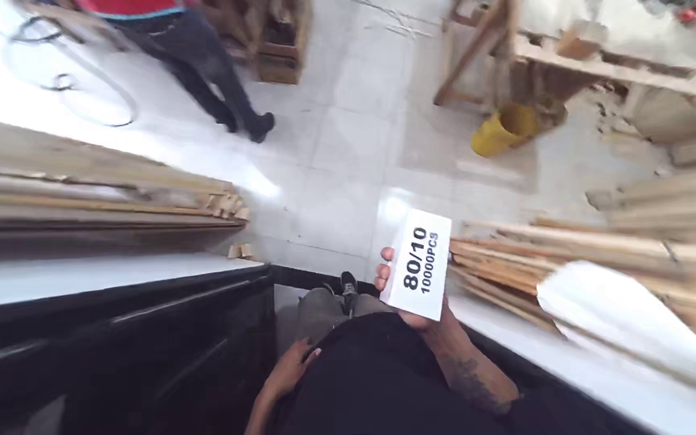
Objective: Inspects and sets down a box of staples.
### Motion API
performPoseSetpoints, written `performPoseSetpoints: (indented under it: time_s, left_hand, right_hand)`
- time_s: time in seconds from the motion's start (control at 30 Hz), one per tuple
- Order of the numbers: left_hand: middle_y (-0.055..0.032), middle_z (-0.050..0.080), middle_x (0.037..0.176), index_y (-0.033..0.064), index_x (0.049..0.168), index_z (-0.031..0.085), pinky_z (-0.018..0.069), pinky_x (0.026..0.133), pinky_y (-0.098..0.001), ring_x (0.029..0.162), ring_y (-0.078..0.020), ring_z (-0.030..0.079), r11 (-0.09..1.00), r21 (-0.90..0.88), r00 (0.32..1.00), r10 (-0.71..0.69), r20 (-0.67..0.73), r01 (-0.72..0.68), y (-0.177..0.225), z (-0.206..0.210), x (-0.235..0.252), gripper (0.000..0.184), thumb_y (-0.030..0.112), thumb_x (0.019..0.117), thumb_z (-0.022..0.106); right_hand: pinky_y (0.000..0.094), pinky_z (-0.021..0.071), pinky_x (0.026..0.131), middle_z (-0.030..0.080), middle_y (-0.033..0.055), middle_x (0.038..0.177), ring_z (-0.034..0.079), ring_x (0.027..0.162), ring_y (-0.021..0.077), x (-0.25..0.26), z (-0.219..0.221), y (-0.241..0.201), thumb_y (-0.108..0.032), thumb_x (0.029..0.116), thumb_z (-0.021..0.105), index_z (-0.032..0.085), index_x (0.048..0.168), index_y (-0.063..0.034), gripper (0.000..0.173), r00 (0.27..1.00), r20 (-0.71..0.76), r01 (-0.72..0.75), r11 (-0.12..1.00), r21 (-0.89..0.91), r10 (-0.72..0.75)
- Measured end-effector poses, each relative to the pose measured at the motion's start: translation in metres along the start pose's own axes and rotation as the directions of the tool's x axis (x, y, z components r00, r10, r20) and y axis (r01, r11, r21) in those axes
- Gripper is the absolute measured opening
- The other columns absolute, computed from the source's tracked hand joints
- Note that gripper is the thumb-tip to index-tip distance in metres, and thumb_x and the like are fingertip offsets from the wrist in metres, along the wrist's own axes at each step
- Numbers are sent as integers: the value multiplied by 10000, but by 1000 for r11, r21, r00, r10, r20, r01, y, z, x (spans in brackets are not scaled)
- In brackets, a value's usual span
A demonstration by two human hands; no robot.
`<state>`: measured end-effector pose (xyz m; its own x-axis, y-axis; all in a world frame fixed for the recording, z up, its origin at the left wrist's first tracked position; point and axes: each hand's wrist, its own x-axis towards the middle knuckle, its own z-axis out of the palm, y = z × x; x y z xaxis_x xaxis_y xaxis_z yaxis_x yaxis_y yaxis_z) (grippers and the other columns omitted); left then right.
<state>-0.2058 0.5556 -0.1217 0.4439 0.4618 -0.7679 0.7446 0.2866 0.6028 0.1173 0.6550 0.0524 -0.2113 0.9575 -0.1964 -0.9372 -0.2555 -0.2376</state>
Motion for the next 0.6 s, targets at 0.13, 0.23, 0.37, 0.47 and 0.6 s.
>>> performPoseSetpoints:
  time_s: [0.13,0.23,0.37,0.47,0.6]
  left_hand:
    - [-101,551,1502,77,1481,523,430,1176,-445,1391,-206,521,837,-308,870,338,-359,-452,79,-123,14,711,524,943,651]
    - [-219,393,1598,-41,1563,320,380,1219,-466,1477,-292,409,572,-92,499,613,-613,-815,134,-214,38,1108,638,812,769]
    - [-272,267,1634,-35,1592,216,296,1251,-484,1514,-334,316,307,-66,285,754,-592,-949,146,-339,75,1332,717,675,821]
    - [-201,319,1631,14,1614,170,389,1196,-425,1466,-251,409,228,-289,360,727,-584,-930,133,-417,90,1335,662,670,857]
    - [-81,475,1539,89,1619,41,510,1073,-375,1296,-147,586,28,-717,665,402,-630,-697,141,-491,92,1236,403,755,867]
  right_hand:
    - [429,615,862,713,131,1182,725,989,259,102,-3,26,-729,892,565,661,1275,-147,703,989,-81,-136,984,-114,127]
    - [413,618,842,720,114,1176,729,971,241,179,-5,59,-738,885,560,674,1270,-170,696,960,-70,-281,946,-164,273]
    - [414,611,873,728,101,1205,734,1004,233,284,31,97,-764,881,522,651,1336,-224,718,873,46,-467,859,-208,486]
    - [417,612,901,737,97,1198,734,1040,219,362,62,116,-747,896,519,667,1317,-202,704,849,53,-483,812,-327,526]
    - [382,644,831,759,70,1038,750,933,170,458,102,148,-750,905,496,585,1277,-97,757,956,-128,-269,613,-743,265]
